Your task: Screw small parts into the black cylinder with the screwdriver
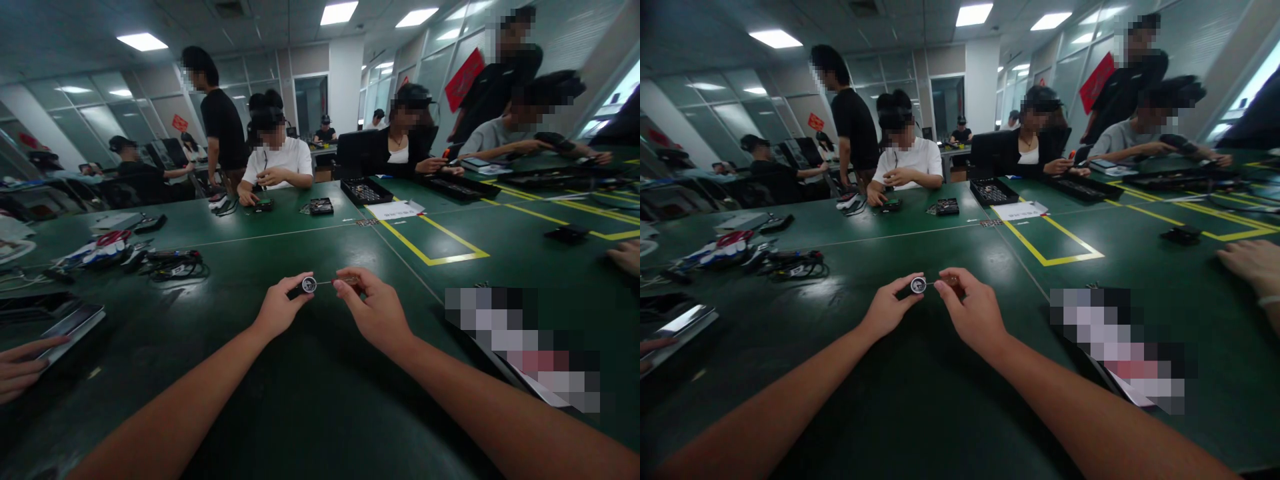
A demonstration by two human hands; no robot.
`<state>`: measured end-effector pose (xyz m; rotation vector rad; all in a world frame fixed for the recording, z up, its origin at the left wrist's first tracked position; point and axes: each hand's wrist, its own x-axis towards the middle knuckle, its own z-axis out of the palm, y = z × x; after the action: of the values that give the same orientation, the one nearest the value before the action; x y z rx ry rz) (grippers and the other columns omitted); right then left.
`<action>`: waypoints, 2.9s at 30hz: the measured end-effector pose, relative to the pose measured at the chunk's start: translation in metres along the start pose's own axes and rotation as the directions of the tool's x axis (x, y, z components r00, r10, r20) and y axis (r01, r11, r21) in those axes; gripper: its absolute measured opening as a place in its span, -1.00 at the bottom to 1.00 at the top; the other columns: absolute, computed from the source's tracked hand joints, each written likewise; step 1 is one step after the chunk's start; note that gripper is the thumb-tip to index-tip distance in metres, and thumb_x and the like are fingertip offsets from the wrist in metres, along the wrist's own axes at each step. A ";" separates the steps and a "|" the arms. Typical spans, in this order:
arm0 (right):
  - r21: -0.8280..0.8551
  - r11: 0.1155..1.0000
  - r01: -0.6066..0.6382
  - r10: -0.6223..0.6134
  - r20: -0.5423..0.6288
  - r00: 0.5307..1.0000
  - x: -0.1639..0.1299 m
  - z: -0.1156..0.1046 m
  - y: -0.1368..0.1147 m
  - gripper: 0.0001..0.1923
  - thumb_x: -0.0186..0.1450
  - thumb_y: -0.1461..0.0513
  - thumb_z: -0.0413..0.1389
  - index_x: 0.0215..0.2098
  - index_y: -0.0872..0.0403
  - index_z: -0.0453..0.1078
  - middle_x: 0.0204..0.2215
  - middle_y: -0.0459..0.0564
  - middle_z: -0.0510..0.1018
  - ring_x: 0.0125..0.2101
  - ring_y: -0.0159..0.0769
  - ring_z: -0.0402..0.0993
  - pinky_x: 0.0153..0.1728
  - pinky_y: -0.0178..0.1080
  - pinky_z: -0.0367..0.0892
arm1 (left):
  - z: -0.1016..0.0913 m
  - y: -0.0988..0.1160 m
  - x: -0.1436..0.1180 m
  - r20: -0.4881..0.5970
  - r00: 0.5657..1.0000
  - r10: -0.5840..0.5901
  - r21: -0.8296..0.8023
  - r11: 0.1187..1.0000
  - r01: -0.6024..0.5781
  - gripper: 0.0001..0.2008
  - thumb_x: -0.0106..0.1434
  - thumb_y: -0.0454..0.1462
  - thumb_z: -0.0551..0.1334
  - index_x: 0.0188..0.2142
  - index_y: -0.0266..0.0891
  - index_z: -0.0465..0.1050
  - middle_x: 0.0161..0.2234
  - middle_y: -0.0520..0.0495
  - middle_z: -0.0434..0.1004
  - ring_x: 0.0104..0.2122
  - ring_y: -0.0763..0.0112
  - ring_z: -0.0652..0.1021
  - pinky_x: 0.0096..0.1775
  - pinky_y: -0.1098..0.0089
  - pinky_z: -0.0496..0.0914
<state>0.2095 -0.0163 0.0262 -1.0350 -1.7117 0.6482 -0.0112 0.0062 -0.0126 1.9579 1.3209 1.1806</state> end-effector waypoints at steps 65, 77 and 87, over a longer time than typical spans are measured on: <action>0.370 0.903 -0.217 0.312 -0.222 0.924 0.008 0.006 0.009 -0.71 0.40 -0.02 0.02 -0.25 0.01 0.35 -0.39 -0.05 0.52 -0.41 -0.28 0.46 -0.32 -0.17 0.44 | 0.000 0.019 0.000 -0.044 0.989 0.141 0.237 0.963 -0.127 -0.62 0.25 -0.33 0.40 0.06 -0.06 0.52 -0.02 -0.08 0.61 0.00 0.14 0.52 0.17 -0.04 0.27; 0.137 0.987 -0.087 0.103 -0.115 0.988 0.001 0.005 -0.001 -0.76 0.45 0.05 -0.01 -0.16 0.02 0.36 -0.40 -0.06 0.52 -0.39 -0.27 0.47 -0.30 -0.19 0.37 | 0.002 0.017 -0.002 -0.031 0.991 0.133 0.224 0.967 -0.123 -0.60 0.23 -0.31 0.42 0.06 -0.05 0.53 -0.03 -0.07 0.61 -0.02 0.14 0.53 0.15 0.00 0.27; -0.044 0.994 -0.104 0.098 -0.118 0.988 -0.001 0.000 -0.007 -0.53 0.47 -0.06 -0.08 -0.38 0.02 0.46 -0.60 -0.12 0.43 -0.55 -0.29 0.39 -0.48 -0.23 0.20 | 0.005 0.018 -0.002 -0.020 0.994 0.110 0.226 0.969 -0.103 -0.61 0.20 -0.33 0.43 0.02 -0.03 0.54 -0.04 -0.04 0.62 -0.01 0.12 0.54 0.21 -0.06 0.19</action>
<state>0.2076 -0.0210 0.0316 -1.1778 -1.5899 0.6008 0.0012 -0.0022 -0.0021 2.2023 1.4356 1.1590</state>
